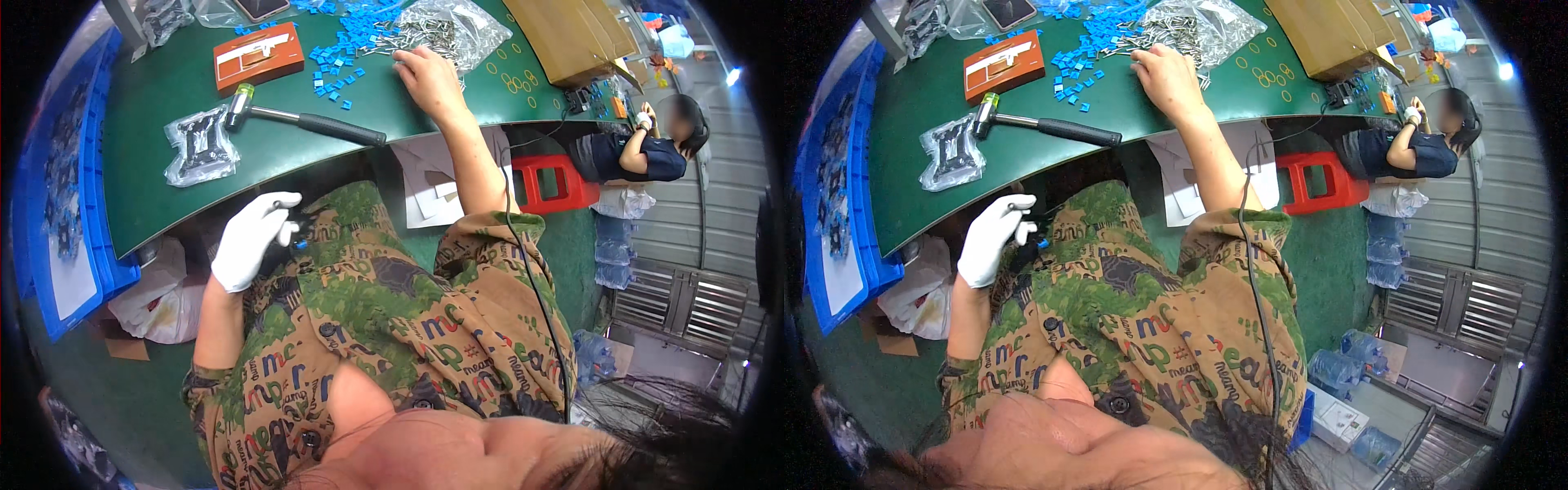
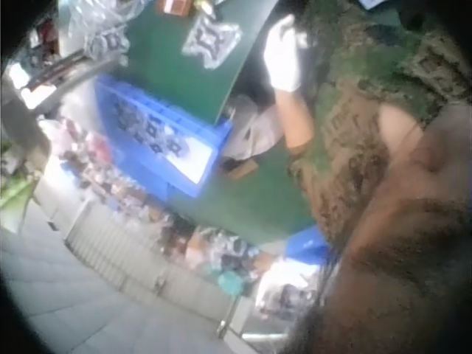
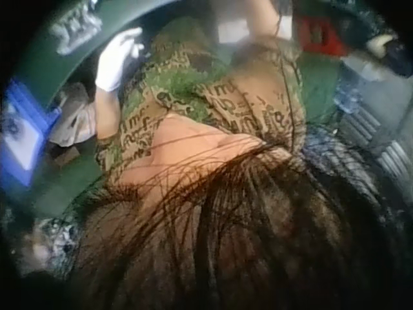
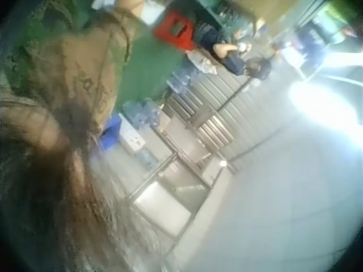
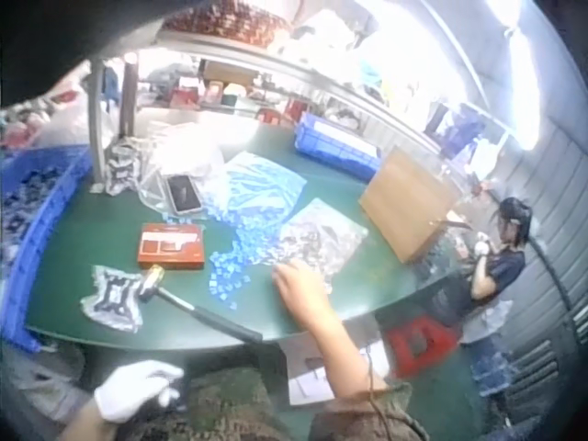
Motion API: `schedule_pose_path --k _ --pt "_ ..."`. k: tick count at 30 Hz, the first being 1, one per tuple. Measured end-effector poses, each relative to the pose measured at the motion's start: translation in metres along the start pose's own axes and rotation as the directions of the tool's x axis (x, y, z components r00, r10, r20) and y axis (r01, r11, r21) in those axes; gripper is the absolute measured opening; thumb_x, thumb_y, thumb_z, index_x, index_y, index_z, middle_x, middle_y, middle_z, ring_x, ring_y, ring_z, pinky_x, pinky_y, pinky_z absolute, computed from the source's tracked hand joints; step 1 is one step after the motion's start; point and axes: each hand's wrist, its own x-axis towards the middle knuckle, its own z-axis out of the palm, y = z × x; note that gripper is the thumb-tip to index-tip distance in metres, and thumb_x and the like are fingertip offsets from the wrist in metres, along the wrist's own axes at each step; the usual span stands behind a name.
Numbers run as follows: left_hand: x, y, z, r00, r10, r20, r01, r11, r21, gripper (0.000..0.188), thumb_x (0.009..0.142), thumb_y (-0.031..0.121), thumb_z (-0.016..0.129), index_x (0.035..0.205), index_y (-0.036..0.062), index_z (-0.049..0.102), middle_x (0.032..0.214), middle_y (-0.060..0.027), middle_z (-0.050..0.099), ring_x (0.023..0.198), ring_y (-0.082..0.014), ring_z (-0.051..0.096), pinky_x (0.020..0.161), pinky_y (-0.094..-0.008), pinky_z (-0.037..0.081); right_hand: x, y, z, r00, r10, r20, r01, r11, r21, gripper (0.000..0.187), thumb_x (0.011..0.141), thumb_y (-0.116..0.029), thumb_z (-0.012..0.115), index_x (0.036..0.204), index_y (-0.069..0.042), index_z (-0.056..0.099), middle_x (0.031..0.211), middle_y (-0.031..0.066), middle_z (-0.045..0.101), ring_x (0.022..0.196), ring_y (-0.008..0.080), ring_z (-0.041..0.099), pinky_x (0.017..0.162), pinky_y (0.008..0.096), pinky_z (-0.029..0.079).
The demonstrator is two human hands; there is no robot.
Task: The person assembles small hardware components at a workbench. They pick up black plastic parts and blue plastic pieces, insert metal pins into the plastic parts, and use a hammer to secure the pins. The person handles the components one at a time, placing the assembled units into a blue bin.
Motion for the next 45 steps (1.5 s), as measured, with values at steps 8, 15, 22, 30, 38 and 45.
schedule_pose_path --k 8,15,22,30,38,45 --pt "0.01 -0.007 0.033 0.986 0.066 -0.151 -0.077 0.995 -0.069 0.029 0.109 0.019 0.055 0.126 0.0004 0.069 0.092 -0.0031 0.071 0.08 -0.0082 0.062 0.077 -0.0247 0.05 -0.007 0.006 0.015 0.996 -0.085 0.021 0.085 0.996 0.002 0.016 0.095 -0.021 0.069 0.104 -0.01 0.076 0.096 0.0093 0.067 0.099 0.0337 0.067 0.085 0.0465 0.053" --pt "0.01 -0.014 0.034 0.995 0.008 -0.099 -0.013 0.998 -0.054 0.032 0.109 0.021 0.053 0.125 -0.0036 0.067 0.088 -0.0047 0.067 0.082 -0.0131 0.065 0.079 -0.0281 0.05 0.003 0.006 0.001 1.0 0.001 -0.008 0.0 0.997 0.08 0.016 0.096 -0.018 0.067 0.107 -0.011 0.075 0.094 0.0114 0.066 0.095 0.0344 0.067 0.085 0.0455 0.055" --pt "0.01 -0.023 0.029 0.995 -0.01 -0.095 0.001 0.996 -0.089 0.03 0.11 0.022 0.054 0.126 0.0019 0.069 0.095 -0.0036 0.072 0.081 -0.0083 0.063 0.079 -0.0261 0.052 0.014 0.017 0.01 0.989 -0.149 0.02 0.149 0.988 0.031 0.017 0.096 -0.018 0.067 0.108 -0.012 0.075 0.096 0.0118 0.067 0.095 0.0348 0.068 0.086 0.0458 0.055" --pt "0.009 -0.024 0.031 0.993 0.01 -0.117 -0.016 0.999 -0.048 0.028 0.109 0.021 0.056 0.124 0.001 0.07 0.09 -0.0024 0.069 0.079 -0.0084 0.061 0.077 -0.0261 0.051 0.011 -0.001 0.009 0.992 -0.123 -0.011 0.122 0.963 0.239 0.014 0.096 -0.012 0.067 0.107 -0.007 0.074 0.097 0.0121 0.067 0.093 0.0341 0.067 0.083 0.0409 0.055" --pt "0.011 -0.013 0.034 0.984 0.042 -0.17 0.01 0.956 0.294 0.022 0.105 0.018 0.058 0.115 0.001 0.069 0.081 -0.0049 0.064 0.07 -0.0128 0.059 0.068 -0.0296 0.049 -0.075 -0.155 -0.026 0.905 -0.347 0.244 -0.07 0.446 0.892 0.014 0.101 -0.013 0.065 0.107 -0.002 0.07 0.098 0.0093 0.066 0.094 0.0238 0.066 0.085 0.035 0.053" --pt "0.007 -0.008 0.037 0.972 0.085 -0.217 0.024 0.89 0.456 0.022 0.105 0.023 0.057 0.109 0.0038 0.068 0.075 -0.0088 0.064 0.065 -0.0201 0.062 0.064 -0.035 0.049 -0.081 -0.167 -0.018 0.909 -0.328 0.256 -0.114 0.396 0.911 0.012 0.1 -0.009 0.065 0.107 0.0 0.069 0.098 0.0086 0.065 0.092 0.0235 0.064 0.083 0.034 0.052"
